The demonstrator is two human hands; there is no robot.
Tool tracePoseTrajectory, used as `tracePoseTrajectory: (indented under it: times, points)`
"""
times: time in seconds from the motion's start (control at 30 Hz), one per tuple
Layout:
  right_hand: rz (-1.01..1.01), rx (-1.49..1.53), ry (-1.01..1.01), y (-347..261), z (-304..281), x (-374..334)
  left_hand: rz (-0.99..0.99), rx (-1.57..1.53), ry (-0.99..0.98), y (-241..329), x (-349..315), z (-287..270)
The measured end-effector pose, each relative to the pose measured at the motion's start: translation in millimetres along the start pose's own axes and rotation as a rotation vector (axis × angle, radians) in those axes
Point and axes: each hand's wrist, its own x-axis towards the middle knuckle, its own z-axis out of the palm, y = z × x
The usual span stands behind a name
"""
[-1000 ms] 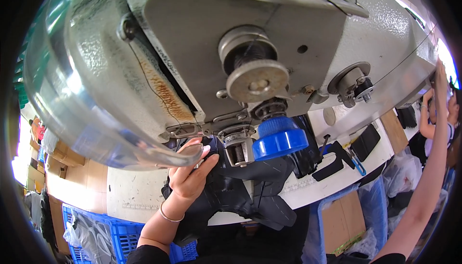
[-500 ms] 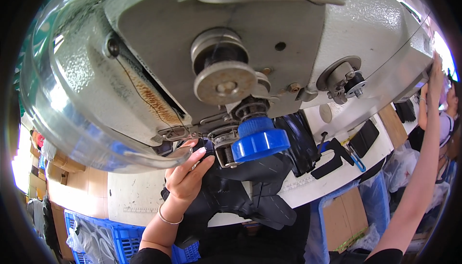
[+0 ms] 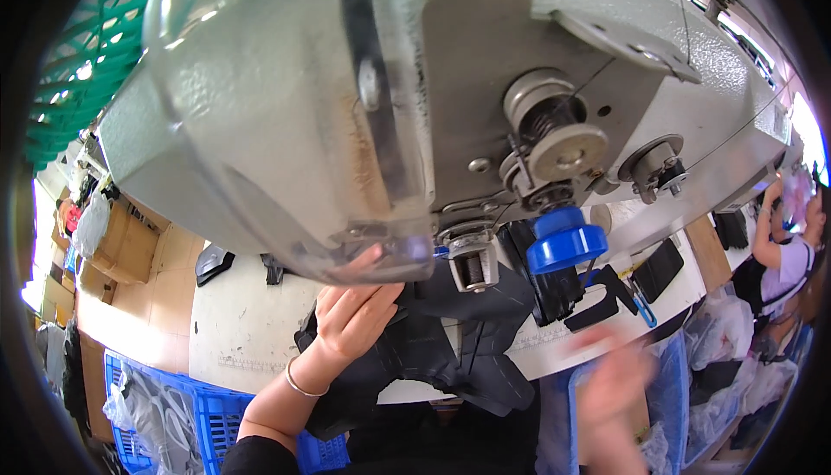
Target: Sewing together components of a black shoe upper using an industrial sewing machine.
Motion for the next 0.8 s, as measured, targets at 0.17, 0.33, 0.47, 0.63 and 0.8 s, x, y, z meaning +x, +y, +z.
tracePoseTrajectory:
  times: [0.17, 0.33, 0.47, 0.63, 0.8]
  points:
    - [0.582, 0.755, -0.363, -56.2, 137.6, 17.1, 0.005, 0.003, 0.006, -5.3, -3.0, -0.5]
    - [0.577, 0.887, -0.183, -34.3, 162.3, 28.2, 0.065, 0.019, 0.031, -5.7, -0.2, 3.6]
    - [0.493, 0.805, -0.092, -35.9, 170.7, 27.3, 0.119, 0.035, 0.028, -10.0, 0.7, -0.4]
    - [0.507, 0.873, -0.124, -33.4, 169.3, 28.3, 0.075, 0.018, 0.012, -6.1, 4.9, -3.5]
    - [0.583, 0.917, -0.137, -37.2, 167.4, 30.0, 0.137, 0.057, -0.009, -12.6, 4.7, -3.5]
